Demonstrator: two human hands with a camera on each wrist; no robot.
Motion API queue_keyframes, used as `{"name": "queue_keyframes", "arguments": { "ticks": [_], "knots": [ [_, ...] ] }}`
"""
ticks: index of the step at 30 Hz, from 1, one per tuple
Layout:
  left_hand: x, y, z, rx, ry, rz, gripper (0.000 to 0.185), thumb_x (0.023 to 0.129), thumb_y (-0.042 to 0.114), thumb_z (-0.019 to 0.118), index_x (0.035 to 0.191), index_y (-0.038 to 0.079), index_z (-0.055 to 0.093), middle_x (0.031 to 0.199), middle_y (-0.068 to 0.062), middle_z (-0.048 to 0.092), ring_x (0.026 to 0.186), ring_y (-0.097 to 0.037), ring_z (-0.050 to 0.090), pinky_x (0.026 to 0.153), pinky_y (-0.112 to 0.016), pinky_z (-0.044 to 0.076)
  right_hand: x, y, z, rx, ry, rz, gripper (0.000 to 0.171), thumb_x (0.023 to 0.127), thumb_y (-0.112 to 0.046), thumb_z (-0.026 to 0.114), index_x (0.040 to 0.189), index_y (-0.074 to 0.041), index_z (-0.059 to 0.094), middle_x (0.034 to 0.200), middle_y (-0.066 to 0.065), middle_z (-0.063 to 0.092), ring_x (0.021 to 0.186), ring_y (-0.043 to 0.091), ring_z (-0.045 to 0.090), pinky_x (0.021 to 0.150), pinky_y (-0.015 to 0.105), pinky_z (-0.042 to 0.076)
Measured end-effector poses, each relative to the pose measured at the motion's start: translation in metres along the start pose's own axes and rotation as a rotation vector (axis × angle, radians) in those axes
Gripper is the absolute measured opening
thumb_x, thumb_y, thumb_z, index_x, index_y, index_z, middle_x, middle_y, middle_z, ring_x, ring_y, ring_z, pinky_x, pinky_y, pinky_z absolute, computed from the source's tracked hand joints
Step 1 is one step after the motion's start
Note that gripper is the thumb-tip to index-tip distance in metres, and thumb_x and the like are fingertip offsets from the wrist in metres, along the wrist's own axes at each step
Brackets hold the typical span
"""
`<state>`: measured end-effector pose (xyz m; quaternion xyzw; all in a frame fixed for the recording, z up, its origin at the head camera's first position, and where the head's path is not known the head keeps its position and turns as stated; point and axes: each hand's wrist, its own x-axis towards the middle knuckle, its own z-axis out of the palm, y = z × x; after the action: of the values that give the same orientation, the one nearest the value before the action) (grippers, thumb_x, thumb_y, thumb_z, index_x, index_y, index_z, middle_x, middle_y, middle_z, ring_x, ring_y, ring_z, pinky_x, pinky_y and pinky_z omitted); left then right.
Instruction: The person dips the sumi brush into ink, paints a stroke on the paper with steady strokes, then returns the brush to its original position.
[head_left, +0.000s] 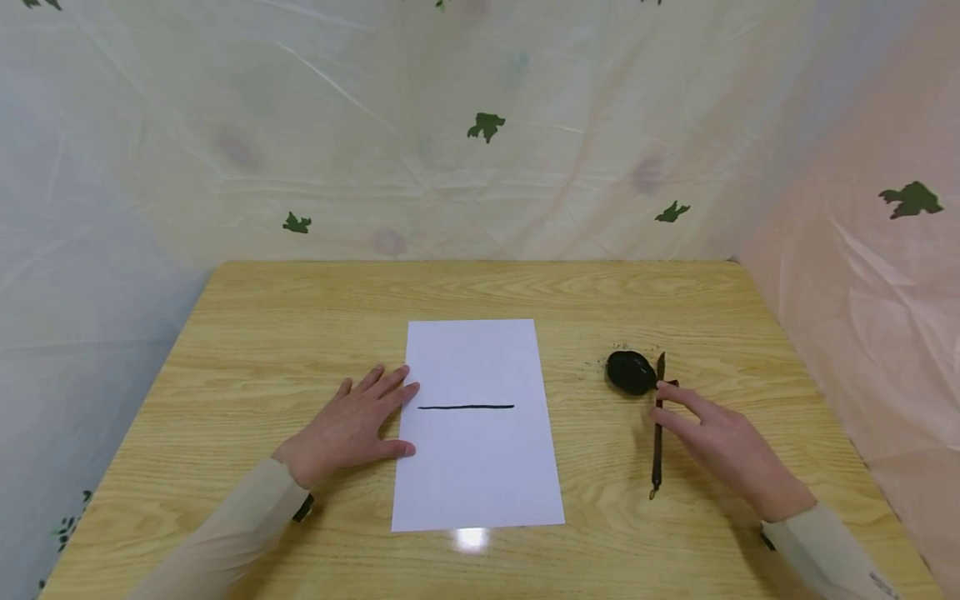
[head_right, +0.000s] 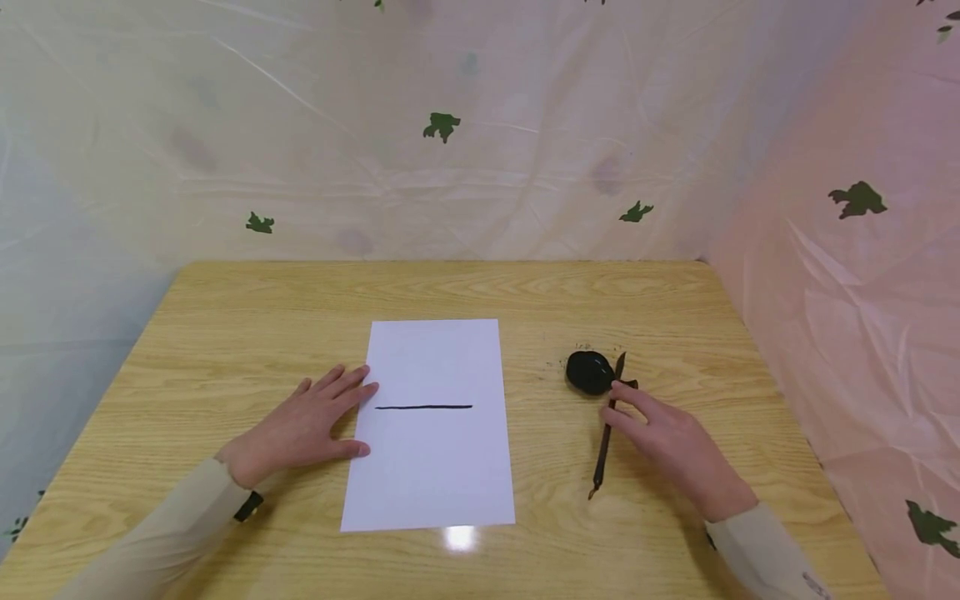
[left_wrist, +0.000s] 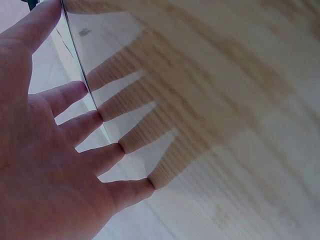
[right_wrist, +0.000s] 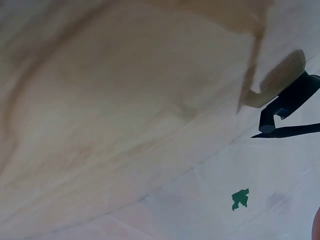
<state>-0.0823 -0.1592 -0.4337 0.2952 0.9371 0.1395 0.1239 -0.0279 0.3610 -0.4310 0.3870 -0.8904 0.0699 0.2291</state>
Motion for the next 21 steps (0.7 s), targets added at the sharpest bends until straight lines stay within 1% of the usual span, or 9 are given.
{"name": "queue_keyframes", "arguments": {
  "ticks": [5,8,12,21],
  "knots": [
    [0.0,0.0,-0.001,0.005,-0.003,0.001,0.085,0.093,0.056,0.071,0.159,0.012,0.042,0.168,-0.013,0.029,0.153,-0.047,0.022,0.112,-0.077,0.023,0.0,0.002,-0.001,-0.016,-0.062,-0.015,0.06,0.115,-0.025,0.012,0.12,-0.011,0.071,0.132,0.02,0.063,0.094,0.033,0.073,0.061,0.045,0.059],
    [0.0,0.0,-0.001,0.002,-0.003,0.0,0.085,0.093,0.056,0.072,0.159,0.012,0.042,0.169,-0.013,0.029,0.153,-0.047,0.022,0.112,-0.076,0.023,0.0,0.004,-0.001,-0.025,-0.085,-0.031,0.063,0.115,-0.023,0.009,0.12,-0.011,0.071,0.131,0.02,0.063,0.097,0.034,0.072,0.061,0.046,0.059],
    [-0.001,0.001,-0.001,-0.003,-0.003,-0.003,0.085,0.092,0.054,0.073,0.159,0.012,0.042,0.169,-0.013,0.029,0.153,-0.047,0.022,0.113,-0.076,0.022,-0.001,0.007,-0.001,-0.038,-0.105,-0.049,0.066,0.114,-0.022,0.005,0.12,-0.012,0.07,0.13,0.021,0.064,0.1,0.035,0.071,0.06,0.048,0.058],
    [-0.001,0.001,-0.001,0.0,-0.002,-0.001,0.085,0.092,0.055,0.073,0.159,0.012,0.042,0.169,-0.013,0.029,0.153,-0.047,0.022,0.112,-0.076,0.023,-0.007,0.016,0.001,-0.045,-0.129,-0.093,0.067,0.113,-0.02,0.003,0.124,-0.011,0.069,0.133,0.023,0.061,0.107,0.038,0.068,0.064,0.047,0.06]
  ]
}}
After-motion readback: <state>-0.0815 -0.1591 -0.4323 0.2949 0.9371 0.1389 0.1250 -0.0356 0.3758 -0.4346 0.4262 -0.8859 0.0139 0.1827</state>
